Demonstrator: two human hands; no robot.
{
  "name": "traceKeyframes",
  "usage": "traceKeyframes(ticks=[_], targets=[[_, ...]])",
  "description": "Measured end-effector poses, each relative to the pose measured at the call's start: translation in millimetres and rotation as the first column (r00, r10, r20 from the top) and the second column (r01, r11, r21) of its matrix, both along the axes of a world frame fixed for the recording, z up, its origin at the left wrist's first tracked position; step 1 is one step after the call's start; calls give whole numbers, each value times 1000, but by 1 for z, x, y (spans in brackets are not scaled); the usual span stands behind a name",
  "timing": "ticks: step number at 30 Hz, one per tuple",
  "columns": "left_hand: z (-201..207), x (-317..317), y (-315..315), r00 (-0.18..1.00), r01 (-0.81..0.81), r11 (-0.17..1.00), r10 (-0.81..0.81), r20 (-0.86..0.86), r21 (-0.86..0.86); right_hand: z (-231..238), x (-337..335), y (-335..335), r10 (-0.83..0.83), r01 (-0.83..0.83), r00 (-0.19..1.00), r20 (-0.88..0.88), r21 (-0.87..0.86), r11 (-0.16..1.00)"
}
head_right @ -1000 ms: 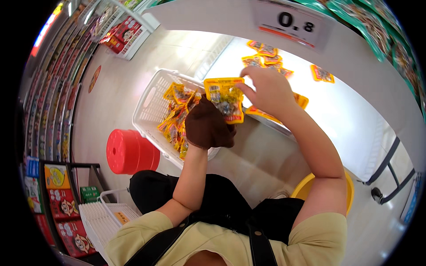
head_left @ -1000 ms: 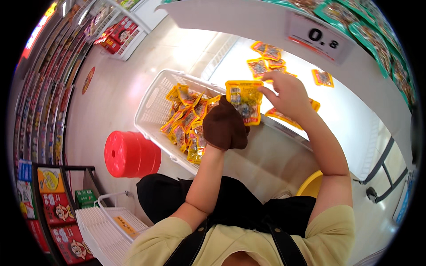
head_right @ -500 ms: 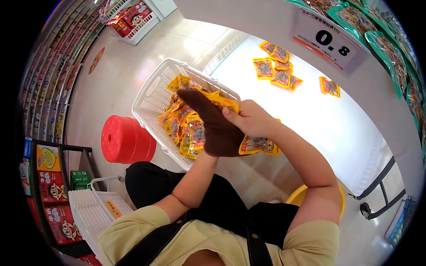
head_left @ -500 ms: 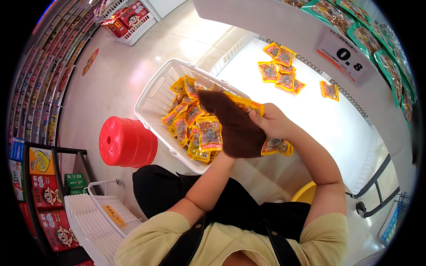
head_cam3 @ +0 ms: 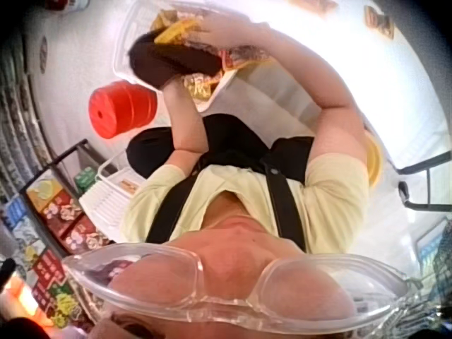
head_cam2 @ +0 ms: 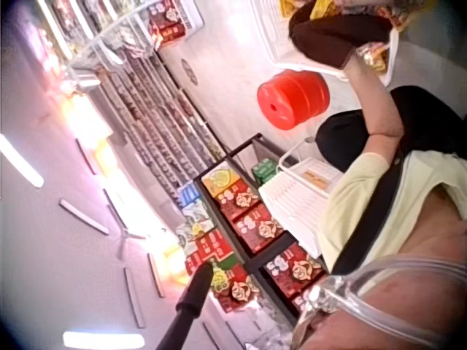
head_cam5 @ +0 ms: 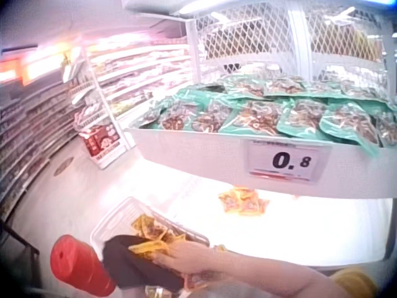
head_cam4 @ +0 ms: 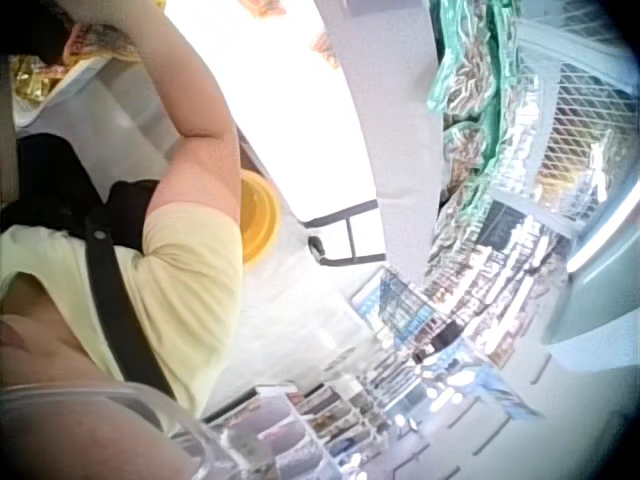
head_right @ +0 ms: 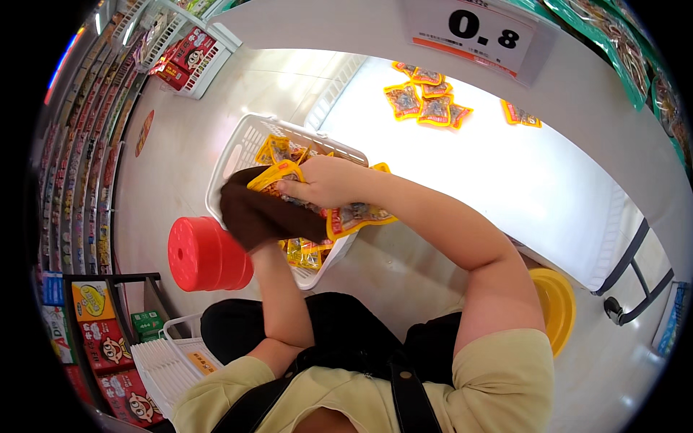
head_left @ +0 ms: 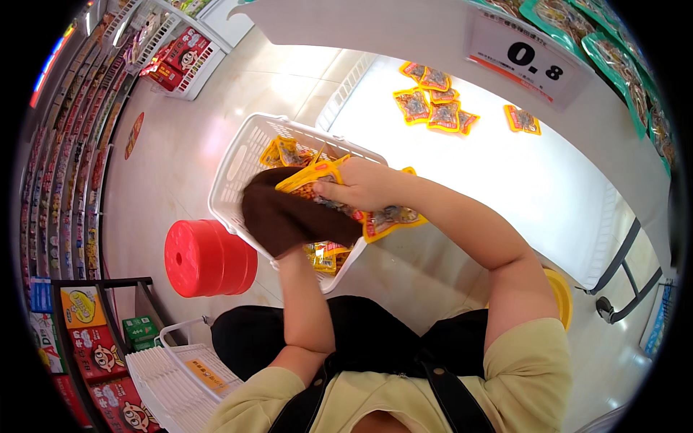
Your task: The person picks up small yellow packets from a white bin and places them onto a white shelf, using a cloth to wipe the shelf and some packets during the process.
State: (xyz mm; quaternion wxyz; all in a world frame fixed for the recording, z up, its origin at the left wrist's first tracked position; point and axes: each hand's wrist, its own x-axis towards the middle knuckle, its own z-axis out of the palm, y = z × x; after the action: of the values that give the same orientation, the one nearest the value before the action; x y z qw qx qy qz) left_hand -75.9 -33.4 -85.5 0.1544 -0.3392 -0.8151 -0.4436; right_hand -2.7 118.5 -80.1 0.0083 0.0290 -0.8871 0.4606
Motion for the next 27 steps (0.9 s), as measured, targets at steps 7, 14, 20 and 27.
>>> traceKeyframes(ticks=[7, 14, 20, 27], targets=[[53, -15, -76, 824, -202, 973, 233, -516, 115, -32, -53, -50, -41, 49, 995, 94, -91, 995], [62, 12, -81, 961, -73, 982, 116, -251, 175, -45, -60, 2, -293, 320, 947, -129, 330, 888], [32, 38, -73, 977, -209, 932, 209, 34, 298, -60, 8, 143, -739, 293, 616, 272, 792, 535], [30, 50, -62, 973, -103, 993, 111, -202, 51, -85, 3, 155, -596, 34, 728, 338, 851, 524]])
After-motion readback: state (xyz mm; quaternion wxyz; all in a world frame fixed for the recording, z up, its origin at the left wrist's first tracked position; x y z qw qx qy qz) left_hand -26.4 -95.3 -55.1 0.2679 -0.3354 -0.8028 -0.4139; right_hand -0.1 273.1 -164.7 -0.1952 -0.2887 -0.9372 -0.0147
